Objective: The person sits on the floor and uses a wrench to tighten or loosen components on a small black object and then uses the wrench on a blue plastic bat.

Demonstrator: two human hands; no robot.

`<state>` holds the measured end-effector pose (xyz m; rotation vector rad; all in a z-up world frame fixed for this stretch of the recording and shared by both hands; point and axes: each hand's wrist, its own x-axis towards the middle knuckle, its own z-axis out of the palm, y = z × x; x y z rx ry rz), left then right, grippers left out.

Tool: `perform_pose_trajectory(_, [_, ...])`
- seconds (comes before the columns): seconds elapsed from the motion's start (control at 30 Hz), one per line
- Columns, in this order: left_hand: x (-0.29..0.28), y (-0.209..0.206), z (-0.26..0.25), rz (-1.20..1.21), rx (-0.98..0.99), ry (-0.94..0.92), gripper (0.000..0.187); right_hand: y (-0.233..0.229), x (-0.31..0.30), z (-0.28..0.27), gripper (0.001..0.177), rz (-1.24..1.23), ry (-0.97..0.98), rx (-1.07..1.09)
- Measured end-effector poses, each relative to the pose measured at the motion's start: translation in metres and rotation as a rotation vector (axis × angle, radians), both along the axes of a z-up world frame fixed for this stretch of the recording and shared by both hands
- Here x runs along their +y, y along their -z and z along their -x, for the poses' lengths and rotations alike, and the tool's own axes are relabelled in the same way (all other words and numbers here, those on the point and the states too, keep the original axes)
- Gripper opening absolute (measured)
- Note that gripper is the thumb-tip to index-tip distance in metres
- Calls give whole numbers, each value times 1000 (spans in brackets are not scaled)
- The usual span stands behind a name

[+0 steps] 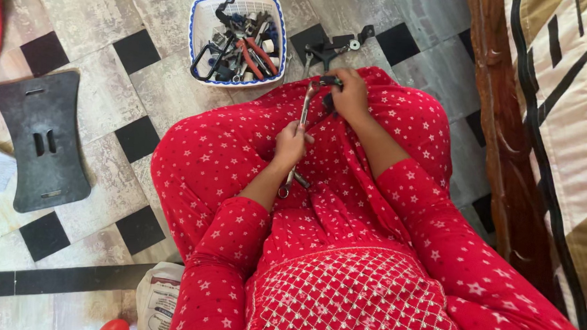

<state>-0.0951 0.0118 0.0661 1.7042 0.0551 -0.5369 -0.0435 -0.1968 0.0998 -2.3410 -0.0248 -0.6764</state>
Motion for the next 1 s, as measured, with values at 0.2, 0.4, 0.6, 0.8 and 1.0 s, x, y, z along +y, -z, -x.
perform_pose_trajectory(0.2, [4, -8, 2, -61, -3, 16, 37, 45, -66, -45, 19, 251, -33, 656])
perform_pose_trajectory(0.4, [6, 7, -7, -123, -45, -36, 36, 109, -73, -87, 21, 877, -365, 972])
perform_pose_trajectory(0.6, [6, 3, -9, -81, 38, -60, 38, 113, -81, -97, 24, 880, -141, 949])
perform_pose_trajectory(0.8, [8, 10, -5, 88, 163, -91, 38, 89, -118, -104, 14, 392, 306, 665])
perform_pose_trajectory(1.0, [16, 1, -1, 66, 172, -50, 38, 77, -122, -119, 18, 143, 405, 160])
